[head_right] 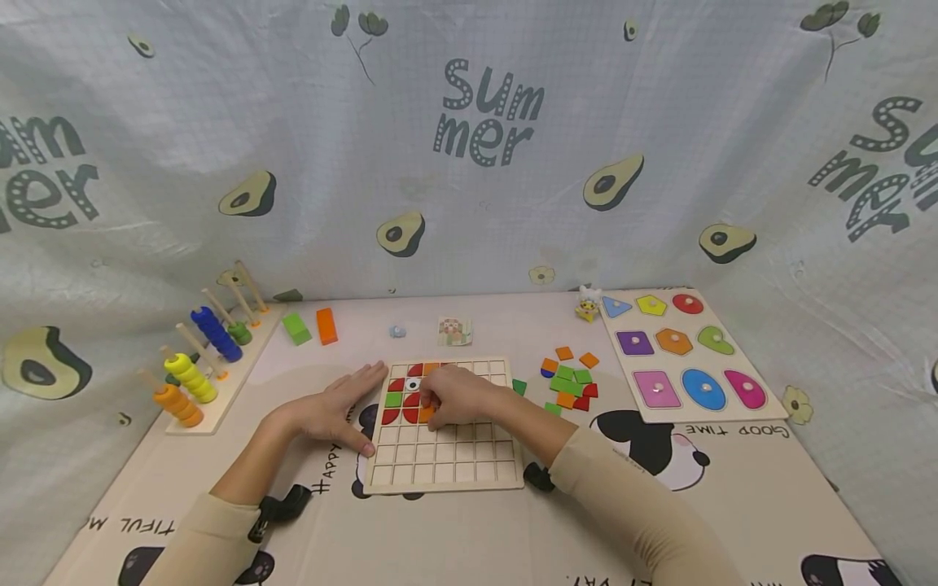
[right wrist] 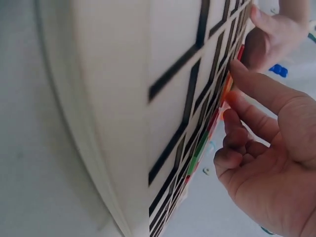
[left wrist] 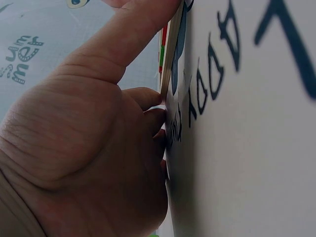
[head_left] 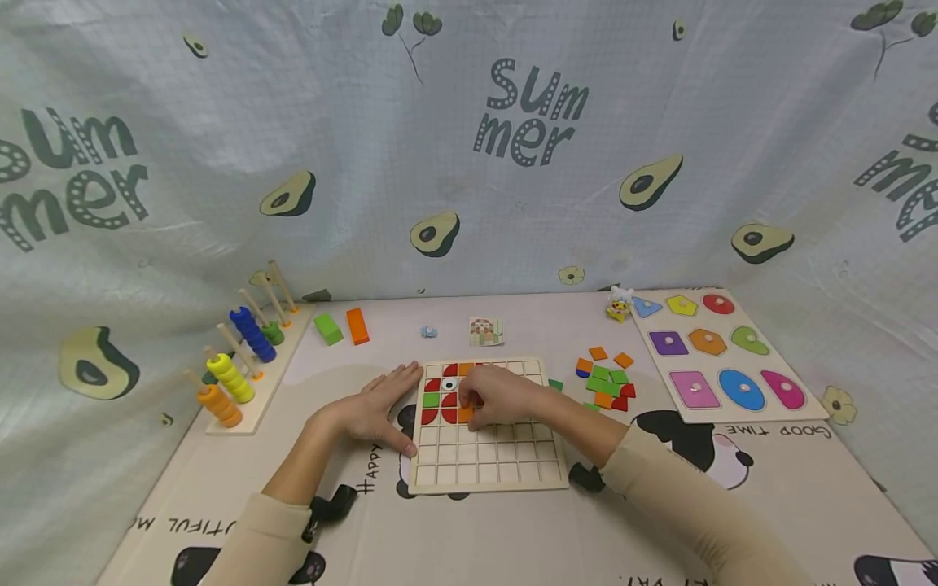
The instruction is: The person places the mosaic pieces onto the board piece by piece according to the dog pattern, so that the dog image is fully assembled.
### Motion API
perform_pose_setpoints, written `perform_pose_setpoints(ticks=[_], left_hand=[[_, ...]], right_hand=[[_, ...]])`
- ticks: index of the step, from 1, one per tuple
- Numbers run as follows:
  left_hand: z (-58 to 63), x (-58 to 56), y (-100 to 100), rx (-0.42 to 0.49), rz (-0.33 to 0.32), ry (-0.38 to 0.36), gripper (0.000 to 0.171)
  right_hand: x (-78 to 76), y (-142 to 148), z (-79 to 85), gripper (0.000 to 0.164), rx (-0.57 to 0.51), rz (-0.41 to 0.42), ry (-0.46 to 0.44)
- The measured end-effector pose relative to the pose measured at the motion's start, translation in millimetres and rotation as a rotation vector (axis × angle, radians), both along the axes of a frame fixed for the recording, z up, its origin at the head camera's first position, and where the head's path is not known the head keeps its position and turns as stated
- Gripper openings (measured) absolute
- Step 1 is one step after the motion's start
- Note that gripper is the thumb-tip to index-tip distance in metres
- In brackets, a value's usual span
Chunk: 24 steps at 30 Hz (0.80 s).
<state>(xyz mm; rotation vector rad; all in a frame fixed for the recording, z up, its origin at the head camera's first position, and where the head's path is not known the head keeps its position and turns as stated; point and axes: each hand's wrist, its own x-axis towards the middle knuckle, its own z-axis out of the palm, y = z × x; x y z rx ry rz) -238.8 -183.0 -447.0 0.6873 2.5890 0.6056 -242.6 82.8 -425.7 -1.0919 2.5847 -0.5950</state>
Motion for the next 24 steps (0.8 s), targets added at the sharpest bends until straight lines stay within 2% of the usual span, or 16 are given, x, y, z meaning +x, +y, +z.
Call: perform_pose_setpoints(ticks=[6, 12, 15, 19, 24], left_hand=[[0.5, -0.3, -0.1, -0.003, -0.004, -0.002, 0.131], [-0.2, -0.7, 0.0, -0.01, -0.003, -0.002, 0.132], [-1.4, -1.0, -0.3, -0.012, -0.011, 0.003, 0.132], [-1.6, -0.8, -0.3, -0.004, -0.024, 0.006, 0.132], [-0.5, 0.8, 0.2, 0.004, -0.02, 0.005, 0.131]], right_hand=[[0.8, 11.7, 4.6, 0.034, -0.054, -0.026, 0.015], [-2.2, 47.7, 19.4, 0.033, -0.23, -0.076, 0.058], [-4.6, 73.5, 26.7, 0.034, -0.278, -0.122, 0.123], [-10.9, 109.4, 30.0, 0.035, -0.279, -0.207, 0.171], [-17.9, 149.5, 28.7, 0.036, -0.265, -0.341, 0.144]])
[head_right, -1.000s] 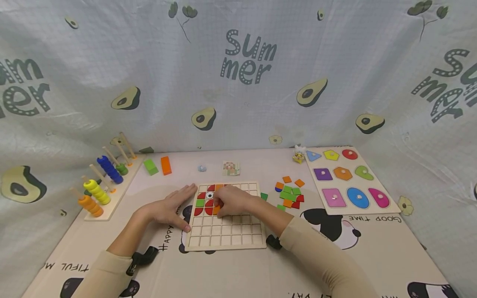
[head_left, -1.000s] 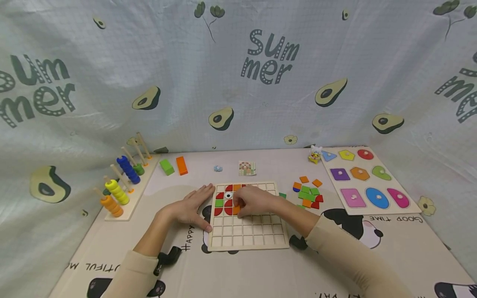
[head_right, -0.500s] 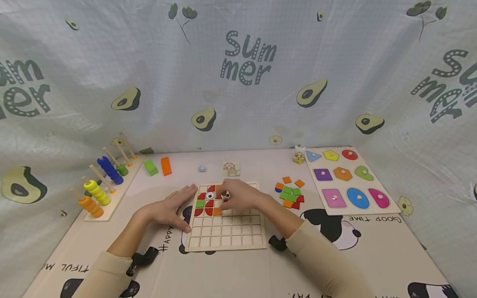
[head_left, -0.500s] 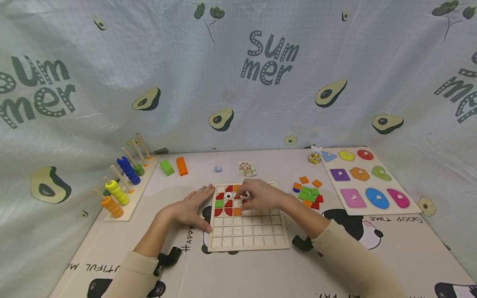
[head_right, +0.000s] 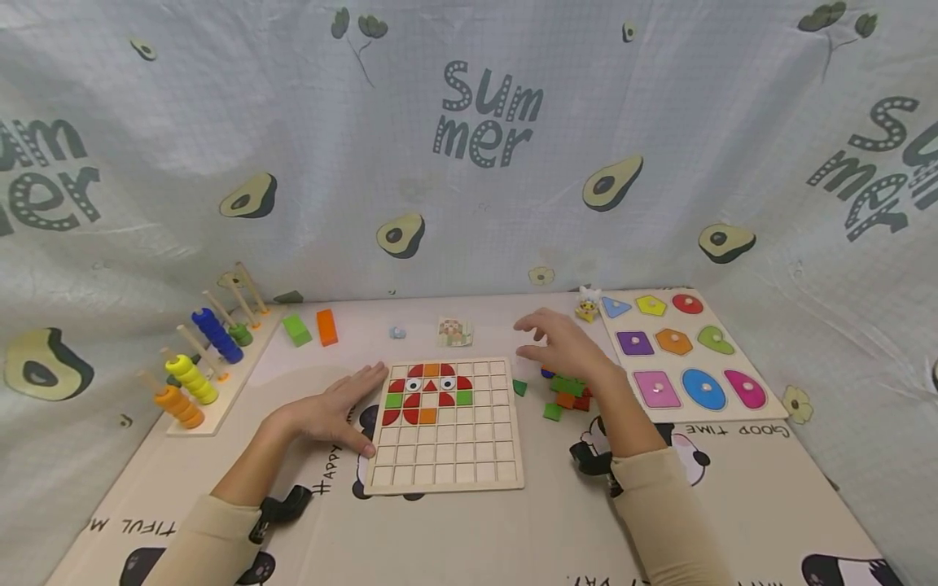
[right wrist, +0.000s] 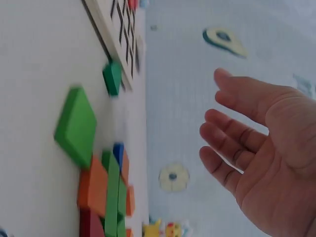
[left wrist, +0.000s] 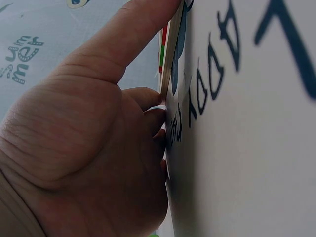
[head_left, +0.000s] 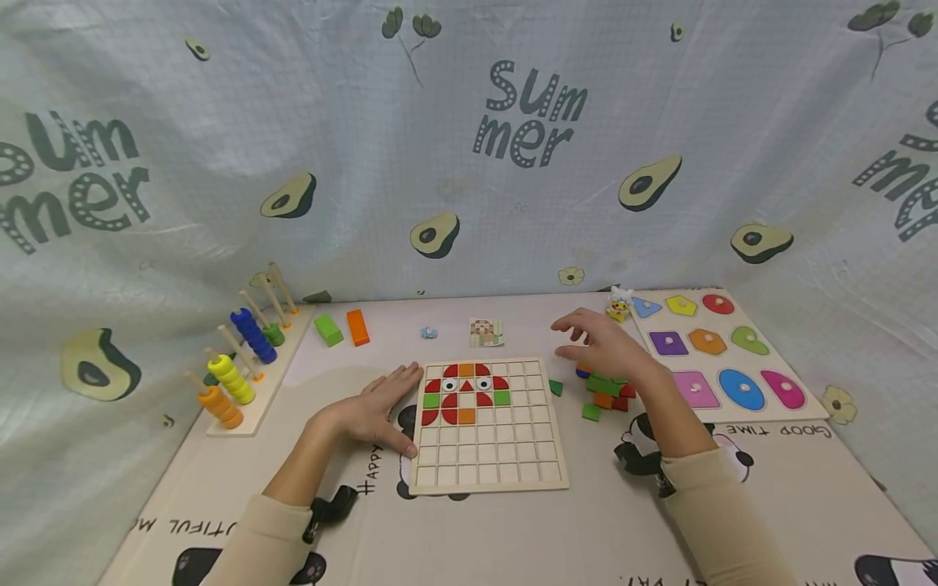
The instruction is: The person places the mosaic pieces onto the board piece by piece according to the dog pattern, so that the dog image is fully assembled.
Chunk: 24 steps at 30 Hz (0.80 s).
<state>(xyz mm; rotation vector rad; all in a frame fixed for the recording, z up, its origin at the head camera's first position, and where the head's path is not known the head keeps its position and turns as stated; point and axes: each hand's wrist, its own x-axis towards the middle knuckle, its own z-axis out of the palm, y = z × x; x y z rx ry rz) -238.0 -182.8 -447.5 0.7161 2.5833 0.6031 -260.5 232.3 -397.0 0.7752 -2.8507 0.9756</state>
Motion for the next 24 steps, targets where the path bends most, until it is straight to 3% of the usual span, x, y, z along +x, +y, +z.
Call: perform_pose_setpoints(ticks=[9, 16, 24], left_hand=[[1.4, 1.1, 0.4, 0.003, 0.009, 0.002, 0.13], [1.1, 1.0, 0.6, 0.005, 0.01, 0.006, 0.131], [0.5, 0.5, 1.1, 0.002, 0.007, 0.005, 0.131]], right_hand=[[-12.1, 49.6, -14.9, 0.034, 0.074, -0.138, -0.115], [-17.0, 57.4, -32.5, 0.031, 0.075, -0.147, -0.196], [-19.2, 56.2, -39.7, 0.028, 0.084, -0.15, -0.185]])
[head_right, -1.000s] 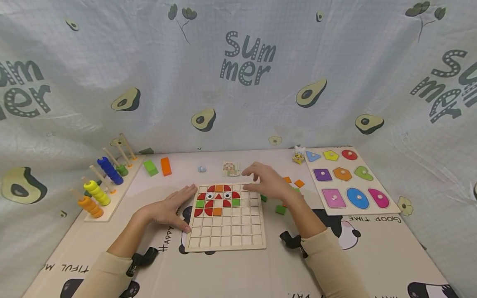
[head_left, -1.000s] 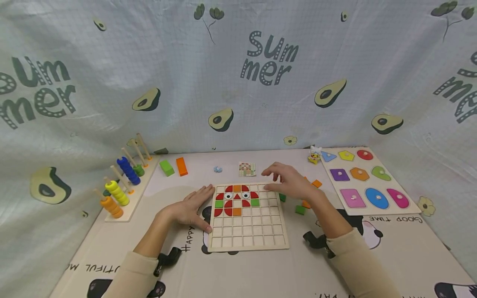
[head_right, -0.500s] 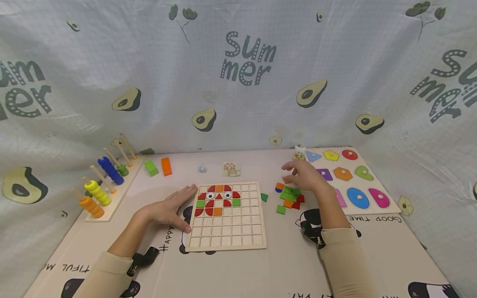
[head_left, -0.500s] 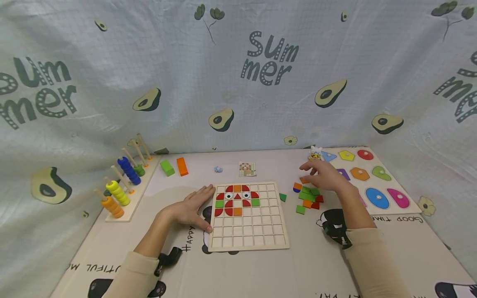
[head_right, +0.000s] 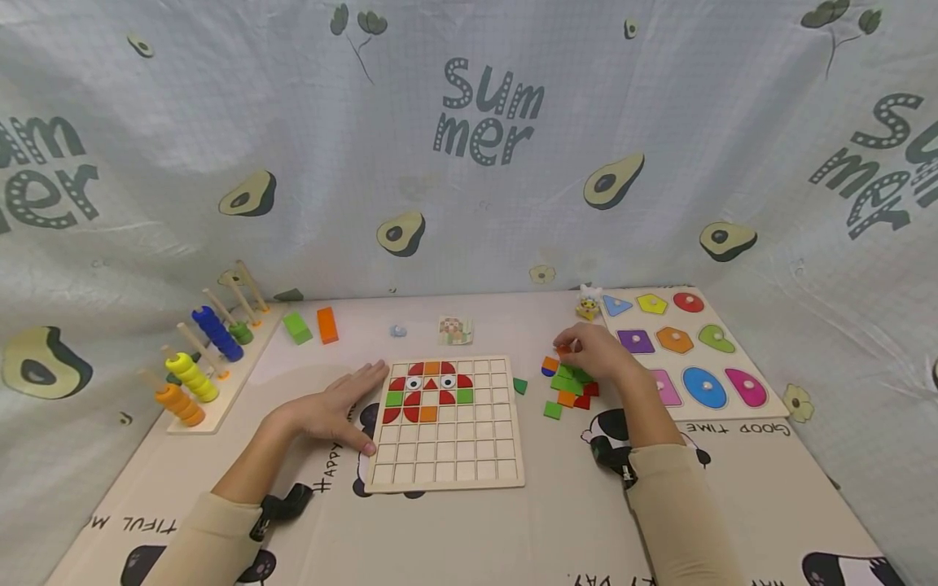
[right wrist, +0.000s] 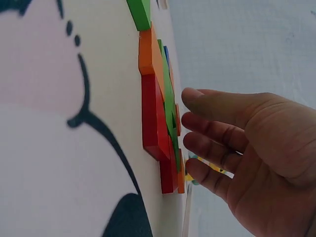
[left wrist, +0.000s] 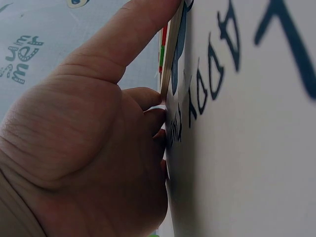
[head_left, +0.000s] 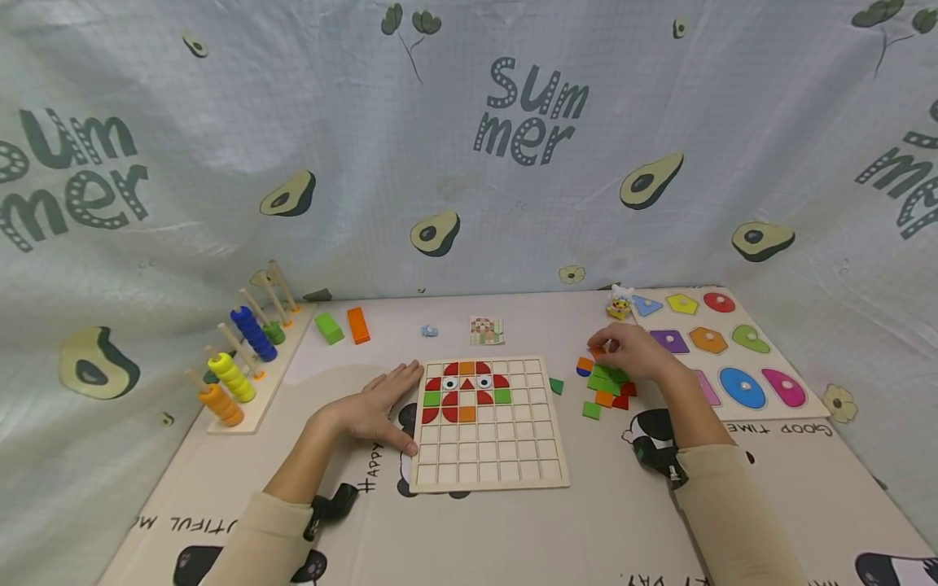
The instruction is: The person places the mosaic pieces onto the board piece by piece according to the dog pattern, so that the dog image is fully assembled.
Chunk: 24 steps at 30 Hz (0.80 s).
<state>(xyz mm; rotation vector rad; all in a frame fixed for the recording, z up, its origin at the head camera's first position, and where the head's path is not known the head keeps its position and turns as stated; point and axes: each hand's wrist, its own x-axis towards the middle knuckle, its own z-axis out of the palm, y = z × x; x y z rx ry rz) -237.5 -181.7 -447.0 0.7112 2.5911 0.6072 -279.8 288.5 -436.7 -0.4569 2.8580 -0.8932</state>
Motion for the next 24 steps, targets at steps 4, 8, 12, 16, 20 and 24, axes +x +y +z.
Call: perform_pose_setpoints(ticks=[4, 8, 12, 16, 20, 24], left_hand=[[-0.6, -0.3, 0.2, -0.005, -0.001, 0.001, 0.131], [-0.1, -0.6, 0.5, 0.002, -0.001, 0.001, 0.131], [0.1, -0.5, 0.1, 0.007, 0.001, -0.001, 0.132], [-0.8, -0.2, -0.7, 0.007, 0.004, -0.002, 0.132], [-0.3, 0.1, -0.8, 0.002, 0.0, 0.001, 0.131], [0.4, 0.4, -0.3, 0.003, -0.011, 0.006, 0.131]], right_hand=[[-0.1, -1.6, -0.7, 0.027, 0.009, 0.027, 0.018], [-0.4, -2.6, -1.5, 0.029, 0.012, 0.025, 0.044], [-1.5, -6.1, -2.6, 0.026, -0.015, 0.087, 0.034], [-0.4, -8.2, 0.9, 0.023, -0.026, 0.111, -0.005], [6.8, 2.8, 12.0, 0.017, -0.015, 0.049, -0.097], [15.7, 19.3, 21.5, 0.018, 0.023, 0.036, -0.232]])
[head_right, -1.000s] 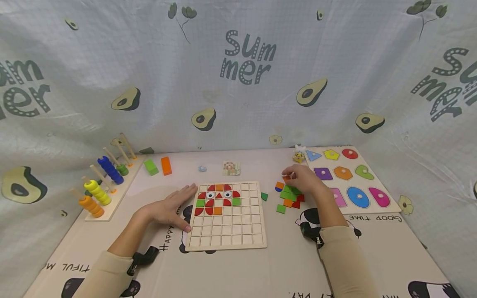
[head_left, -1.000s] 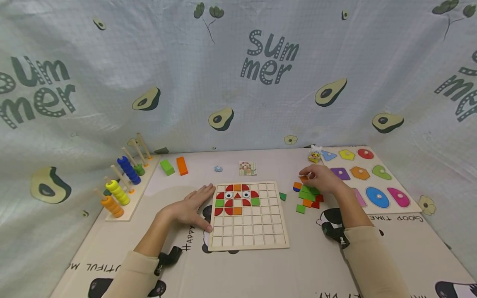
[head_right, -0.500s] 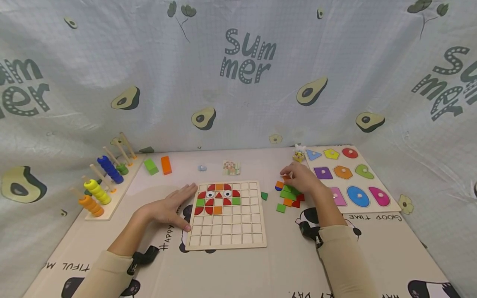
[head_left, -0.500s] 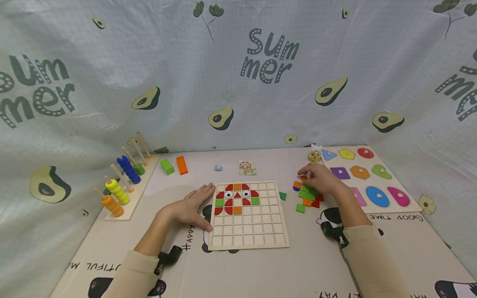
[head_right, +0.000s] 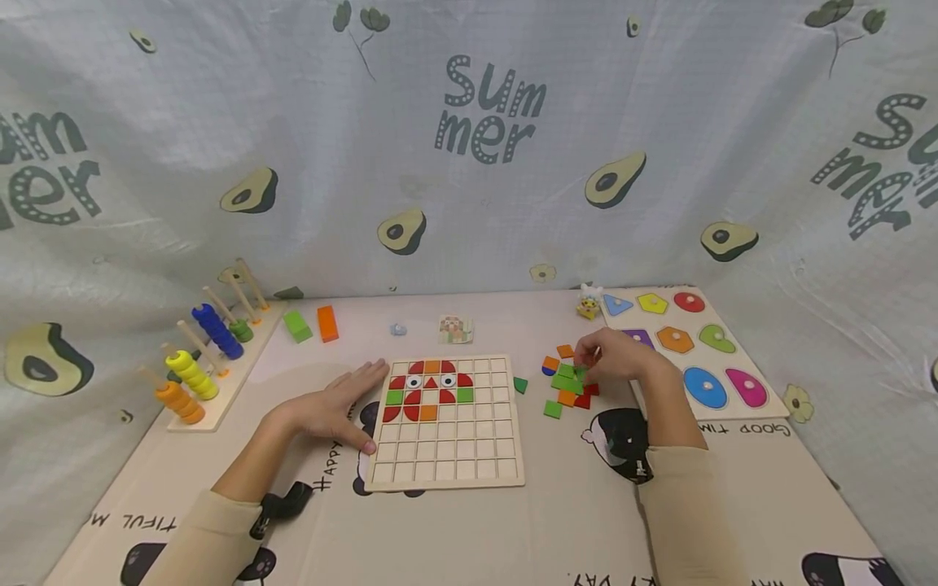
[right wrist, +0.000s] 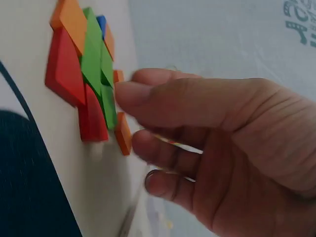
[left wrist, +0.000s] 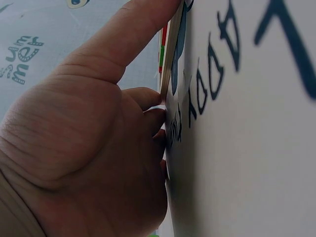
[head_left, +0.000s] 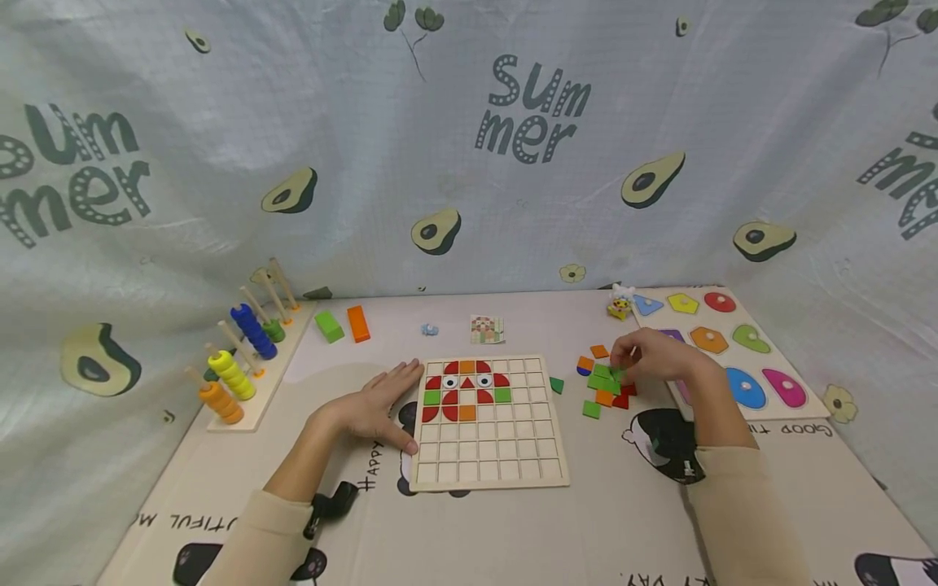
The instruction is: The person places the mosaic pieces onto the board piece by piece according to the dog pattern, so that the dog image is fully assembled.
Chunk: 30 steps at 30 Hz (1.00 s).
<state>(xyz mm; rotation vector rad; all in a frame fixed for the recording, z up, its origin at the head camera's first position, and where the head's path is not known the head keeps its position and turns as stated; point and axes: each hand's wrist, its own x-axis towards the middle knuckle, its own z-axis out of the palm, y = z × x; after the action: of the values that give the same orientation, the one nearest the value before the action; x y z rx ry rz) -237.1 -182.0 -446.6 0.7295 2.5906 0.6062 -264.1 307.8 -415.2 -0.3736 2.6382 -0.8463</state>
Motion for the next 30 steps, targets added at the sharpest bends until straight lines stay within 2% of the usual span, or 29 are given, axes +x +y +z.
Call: perform_pose_setpoints(ticks=[5, 11, 17, 21, 24, 28, 30], left_hand=[[0.4, -0.5, 0.4, -0.009, -0.003, 0.002, 0.131], [1.0, -1.6, 2.0, -0.004, -0.012, 0.003, 0.131], [1.0, -2.4, 1.7, -0.008, -0.013, 0.005, 0.132], [1.2, -2.2, 0.9, -0.003, -0.019, 0.004, 0.132], [0.7, -2.4, 0.3, -0.009, -0.02, 0.007, 0.132], [0.0, -2.4, -0.8, -0.004, -0.02, 0.004, 0.131], [-0.4, -2.3, -1.3, 0.003, -0.019, 0.0, 0.131]], right_hand=[[4.8, 10.4, 0.1, 0.02, 0.031, 0.021, -0.116], [6.9, 10.1, 0.0, 0.021, 0.066, -0.021, -0.114], [10.4, 10.7, 3.6, 0.019, 0.064, 0.002, -0.106], [11.6, 11.1, 6.9, 0.016, 0.011, 0.039, -0.063], [9.8, 3.5, 10.4, 0.011, -0.095, 0.087, -0.007], [8.3, -24.7, 17.3, 0.012, -0.22, 0.153, 0.091], [9.0, -44.0, 20.5, 0.013, -0.247, 0.177, 0.139]])
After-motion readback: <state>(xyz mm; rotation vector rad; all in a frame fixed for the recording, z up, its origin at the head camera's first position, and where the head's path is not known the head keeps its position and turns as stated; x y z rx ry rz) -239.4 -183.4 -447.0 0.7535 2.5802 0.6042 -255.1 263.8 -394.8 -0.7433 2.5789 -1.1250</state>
